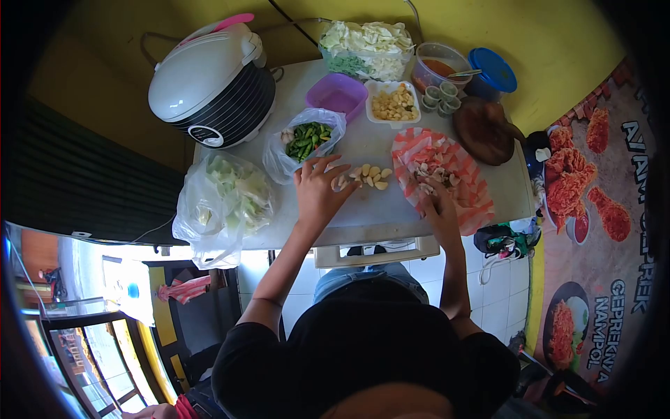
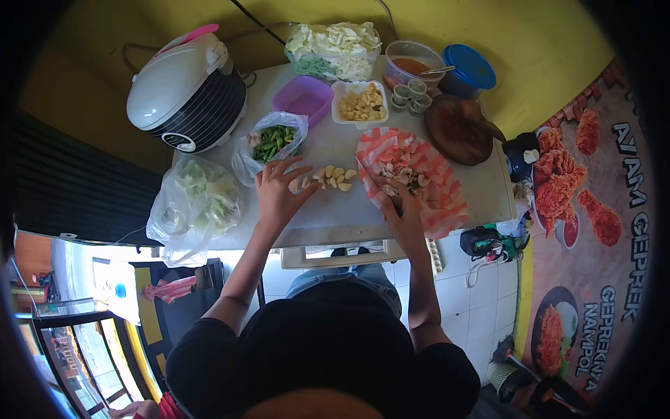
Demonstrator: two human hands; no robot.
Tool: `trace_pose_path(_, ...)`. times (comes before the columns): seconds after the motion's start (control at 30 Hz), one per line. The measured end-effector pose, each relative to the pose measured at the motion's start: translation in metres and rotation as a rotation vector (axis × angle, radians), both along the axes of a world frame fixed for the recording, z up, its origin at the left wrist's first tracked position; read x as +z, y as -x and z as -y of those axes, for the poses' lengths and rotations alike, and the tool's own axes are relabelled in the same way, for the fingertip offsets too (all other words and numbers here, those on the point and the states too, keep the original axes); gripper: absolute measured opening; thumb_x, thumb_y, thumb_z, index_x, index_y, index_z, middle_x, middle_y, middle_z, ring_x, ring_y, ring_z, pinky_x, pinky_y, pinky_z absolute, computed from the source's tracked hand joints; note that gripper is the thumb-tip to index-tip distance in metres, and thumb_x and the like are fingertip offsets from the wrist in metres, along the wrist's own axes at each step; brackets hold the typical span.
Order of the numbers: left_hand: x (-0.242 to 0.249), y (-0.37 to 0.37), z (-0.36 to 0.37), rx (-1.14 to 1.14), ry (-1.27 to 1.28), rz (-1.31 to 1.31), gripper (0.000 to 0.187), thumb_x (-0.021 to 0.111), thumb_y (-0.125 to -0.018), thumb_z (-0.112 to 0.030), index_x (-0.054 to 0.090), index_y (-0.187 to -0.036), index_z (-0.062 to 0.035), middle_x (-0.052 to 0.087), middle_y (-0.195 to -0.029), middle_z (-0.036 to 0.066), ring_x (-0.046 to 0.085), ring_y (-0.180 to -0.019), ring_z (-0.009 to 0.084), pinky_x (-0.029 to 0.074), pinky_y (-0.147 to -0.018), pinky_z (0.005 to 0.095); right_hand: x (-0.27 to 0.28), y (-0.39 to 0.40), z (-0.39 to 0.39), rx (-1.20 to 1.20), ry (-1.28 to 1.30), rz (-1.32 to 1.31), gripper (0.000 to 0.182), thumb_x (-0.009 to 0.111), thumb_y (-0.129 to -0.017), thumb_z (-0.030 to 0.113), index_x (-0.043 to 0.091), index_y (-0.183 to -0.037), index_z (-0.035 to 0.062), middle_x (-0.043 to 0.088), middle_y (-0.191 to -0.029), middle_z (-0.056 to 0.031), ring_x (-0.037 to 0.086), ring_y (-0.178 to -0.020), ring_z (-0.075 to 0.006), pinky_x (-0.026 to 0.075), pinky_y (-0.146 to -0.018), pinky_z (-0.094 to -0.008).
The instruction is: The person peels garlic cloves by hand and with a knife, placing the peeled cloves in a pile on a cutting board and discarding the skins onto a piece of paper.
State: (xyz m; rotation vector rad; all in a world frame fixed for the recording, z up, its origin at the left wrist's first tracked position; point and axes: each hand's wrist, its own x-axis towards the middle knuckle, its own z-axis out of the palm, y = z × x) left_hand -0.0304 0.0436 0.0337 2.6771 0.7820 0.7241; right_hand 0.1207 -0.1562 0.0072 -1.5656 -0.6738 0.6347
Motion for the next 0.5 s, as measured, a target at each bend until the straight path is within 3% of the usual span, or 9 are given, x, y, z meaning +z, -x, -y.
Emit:
trace_pose_path(0.2, -0.014, -0.014, -0.011, -0.032, -0.029, -0.021, 0.020, 0.070, -0.072, -0.035, 0.073, -0.082, -0.0179, 0.061, -0.110, -0.001, 0.046, -0.109, 0.0249, 0.031, -0.092, 0.0400, 0.005, 0.000, -0.013, 0.020, 0.064, -0.095, 0.031, 0.045, -0.095, 0.030, 0.060, -0.092, 0.0030, 0.053, -0.058, 0.0011, 0.042, -0.048, -0.0032, 0.031, -0.045, -0.0177)
trace_pose_path(0.3, -0.017, -0.016, -0.016, -0.013, -0.028, 0.022, 0.019, 0.069, -0.074, -0.033, 0.072, -0.082, -0.0168, 0.063, -0.105, 0.000, 0.048, -0.107, 0.0244, 0.032, -0.090, 0.0396, 0.009, -0.007, -0.021, -0.096, 0.039, -0.095, 0.027, 0.050, -0.093, 0.022, 0.061, -0.082, -0.0003, 0.048, -0.051, 0.0000, 0.043, -0.045, -0.0045, 0.031, -0.042, -0.0214)
trace_pose_path(0.5, 0.005, -0.004, -0.007, -0.024, 0.056, 0.096, 0.016, 0.070, -0.073, -0.028, 0.070, -0.079, -0.0135, 0.066, -0.092, -0.002, 0.054, -0.094, 0.0196, 0.035, -0.080, 0.0350, 0.005, -0.044, -0.024, -0.271, 0.105, 0.155, 0.024, 0.056, -0.089, 0.023, 0.058, -0.080, 0.0011, 0.051, -0.054, 0.0004, 0.044, -0.044, -0.0047, 0.031, -0.042, -0.0207)
